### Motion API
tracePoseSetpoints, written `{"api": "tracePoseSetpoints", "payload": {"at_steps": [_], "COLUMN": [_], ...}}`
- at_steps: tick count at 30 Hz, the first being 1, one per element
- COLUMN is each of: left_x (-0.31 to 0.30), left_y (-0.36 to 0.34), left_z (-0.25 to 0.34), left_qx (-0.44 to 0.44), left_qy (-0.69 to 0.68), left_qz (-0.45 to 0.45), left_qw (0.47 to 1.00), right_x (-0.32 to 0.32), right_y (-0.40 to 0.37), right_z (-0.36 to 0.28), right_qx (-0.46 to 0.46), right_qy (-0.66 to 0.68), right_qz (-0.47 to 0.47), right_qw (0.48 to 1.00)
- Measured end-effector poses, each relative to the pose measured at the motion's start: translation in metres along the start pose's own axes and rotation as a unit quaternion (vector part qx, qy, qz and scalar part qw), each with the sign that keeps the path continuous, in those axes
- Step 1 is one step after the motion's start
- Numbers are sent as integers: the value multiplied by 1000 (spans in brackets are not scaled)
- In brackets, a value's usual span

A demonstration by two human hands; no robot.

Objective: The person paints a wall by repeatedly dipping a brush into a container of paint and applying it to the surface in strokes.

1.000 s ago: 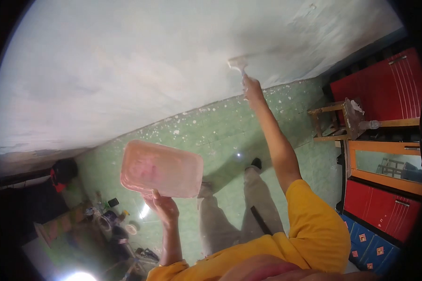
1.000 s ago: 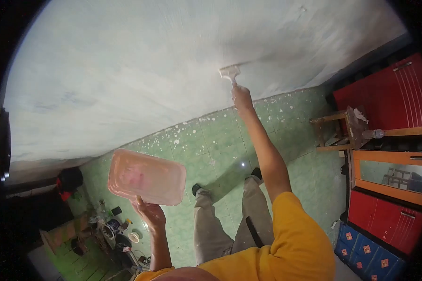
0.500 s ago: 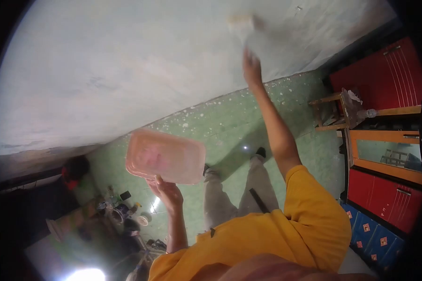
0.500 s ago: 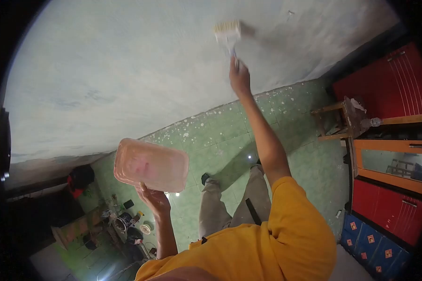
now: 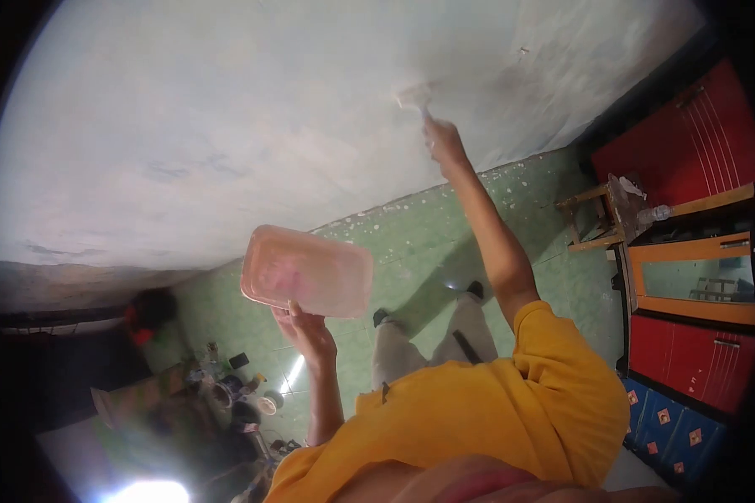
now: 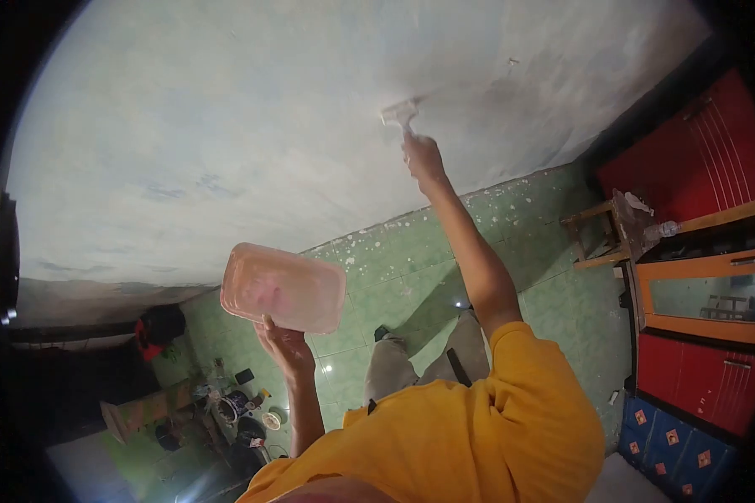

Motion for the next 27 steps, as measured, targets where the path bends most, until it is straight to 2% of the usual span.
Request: {"api": "tracePoseSetpoints", "payload": {"at_steps": [4, 8, 9, 11, 12, 13, 14, 18, 20, 22, 24, 26, 27], "left_x": [-16, -32, -36, -57, -59, -62, -62, -57, -61, -59, -48, -18, -1], "left_y": [11, 17, 21, 23, 21, 20, 22, 17, 11, 1, -6, -18, -24], "left_z": [20, 29, 28, 12, 5, -2, -8, -23, -34, -39, -32, -9, 2], "left_qx": [29, 45, 46, 50, 49, 49, 46, 34, 31, 46, 86, 58, 45], "left_qy": [1, 8, 7, 83, 87, 90, 61, 25, 35, 50, 69, 36, 18], "left_qz": [-32, -38, -35, -15, -10, -5, -5, -3, 10, 24, 34, 33, 33], "left_qw": [999, 998, 998, 995, 995, 995, 997, 999, 999, 997, 993, 997, 998], "right_x": [25, 33, 33, 28, 21, 14, 10, -8, -19, -35, -39, -48, -54], "right_y": [-56, -65, -53, -19, 0, 12, 25, 53, 55, 57, 52, 27, 16], "right_z": [-111, -137, -125, -60, -19, 22, 58, 197, 245, 285, 283, 251, 226], "right_qx": [-116, -223, -223, -217, -234, -194, -208, -101, -31, 36, 85, 126, 110], "right_qy": [15, 23, 10, -16, -76, -83, -102, -75, -79, -60, -39, -26, -24], "right_qz": [4, 7, 18, 38, 69, 56, 70, 76, 87, 50, 17, -14, -24], "right_qw": [993, 975, 975, 975, 967, 976, 970, 989, 993, 996, 995, 992, 993]}}
Point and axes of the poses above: each hand's wrist, its own y-axis towards the middle knuckle, its own x-axis out of the palm, z = x × y, the point moved 7 cm from there along y, towards the middle knuckle, and after that the axes turned 8 degrees about y, right-handed, at the moved point
